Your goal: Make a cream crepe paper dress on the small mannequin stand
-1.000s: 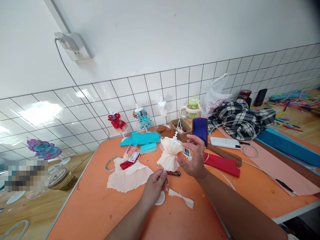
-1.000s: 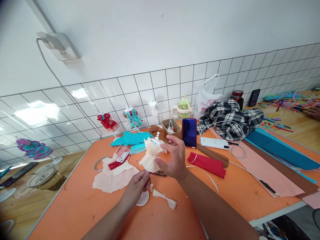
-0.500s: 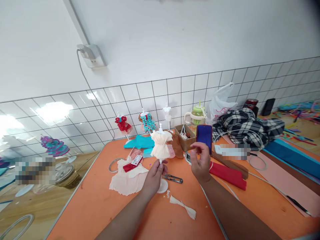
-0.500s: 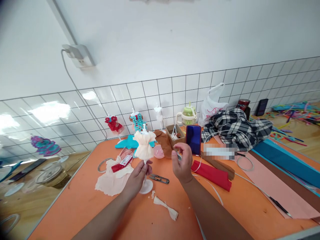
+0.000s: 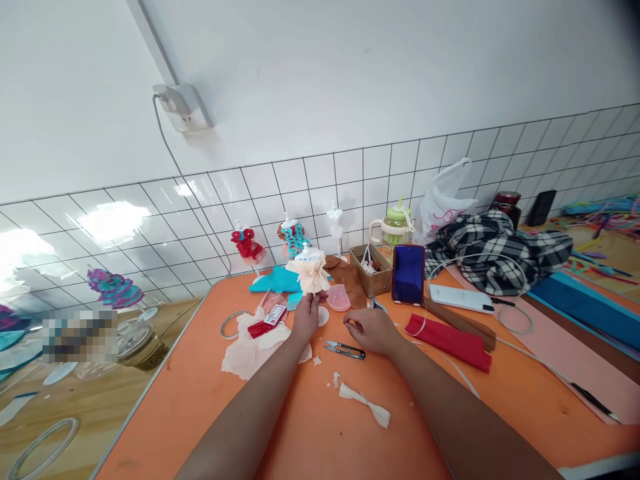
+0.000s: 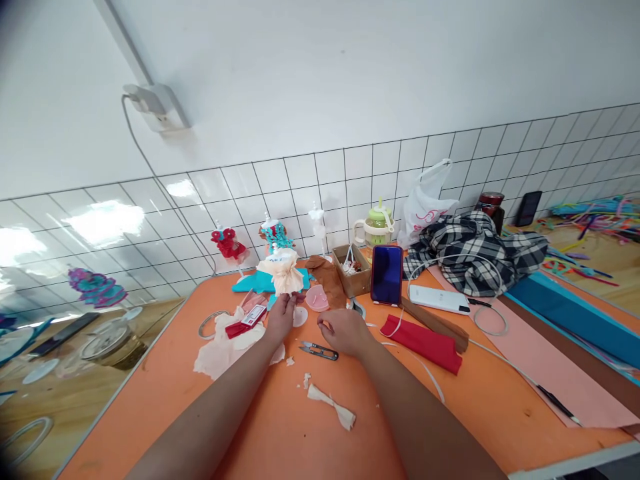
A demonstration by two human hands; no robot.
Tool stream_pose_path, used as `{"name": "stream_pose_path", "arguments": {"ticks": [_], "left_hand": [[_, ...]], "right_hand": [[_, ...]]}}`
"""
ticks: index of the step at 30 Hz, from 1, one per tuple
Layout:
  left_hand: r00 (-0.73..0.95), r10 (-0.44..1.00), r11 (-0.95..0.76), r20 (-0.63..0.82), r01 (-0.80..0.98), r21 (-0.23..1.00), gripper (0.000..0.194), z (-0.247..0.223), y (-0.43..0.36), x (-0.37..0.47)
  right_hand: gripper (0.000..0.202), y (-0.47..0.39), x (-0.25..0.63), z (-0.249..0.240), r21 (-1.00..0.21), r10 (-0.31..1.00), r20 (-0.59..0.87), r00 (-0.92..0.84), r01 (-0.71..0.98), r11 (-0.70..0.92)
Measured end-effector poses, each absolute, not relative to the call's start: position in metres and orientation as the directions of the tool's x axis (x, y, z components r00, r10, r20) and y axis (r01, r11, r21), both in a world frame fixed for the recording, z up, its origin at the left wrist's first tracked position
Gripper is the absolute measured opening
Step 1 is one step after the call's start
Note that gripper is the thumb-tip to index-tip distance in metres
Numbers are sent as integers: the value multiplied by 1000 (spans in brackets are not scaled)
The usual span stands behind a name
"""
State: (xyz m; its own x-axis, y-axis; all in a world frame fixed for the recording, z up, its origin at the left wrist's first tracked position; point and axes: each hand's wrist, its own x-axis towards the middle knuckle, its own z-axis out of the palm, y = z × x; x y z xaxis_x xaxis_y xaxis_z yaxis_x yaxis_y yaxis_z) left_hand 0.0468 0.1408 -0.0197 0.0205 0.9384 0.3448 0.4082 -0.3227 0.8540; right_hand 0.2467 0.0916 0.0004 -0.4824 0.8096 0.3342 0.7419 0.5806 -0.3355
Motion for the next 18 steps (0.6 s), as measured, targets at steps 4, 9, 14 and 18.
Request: {"name": "stream_pose_path", "arguments": {"ticks": [4, 9, 14, 18], "left_hand": [[27, 941, -312, 337, 452, 835, 22, -20, 147, 47], [0, 951, -261, 310, 537, 802, 24, -14, 143, 43], [25, 963, -231, 268, 587, 776, 24, -8, 144, 37], [3, 964, -208, 264, 623, 754, 41, 5, 133, 16]], "right_hand": [[24, 94, 250, 1, -330, 825, 345, -447, 765, 553], [27, 93, 251, 3, -319, 841, 353, -410, 792, 520], [27, 89, 251, 9, -296, 854, 338, -396, 817, 496], [27, 88, 252, 15, -272, 883, 300, -362, 854, 443]]}}
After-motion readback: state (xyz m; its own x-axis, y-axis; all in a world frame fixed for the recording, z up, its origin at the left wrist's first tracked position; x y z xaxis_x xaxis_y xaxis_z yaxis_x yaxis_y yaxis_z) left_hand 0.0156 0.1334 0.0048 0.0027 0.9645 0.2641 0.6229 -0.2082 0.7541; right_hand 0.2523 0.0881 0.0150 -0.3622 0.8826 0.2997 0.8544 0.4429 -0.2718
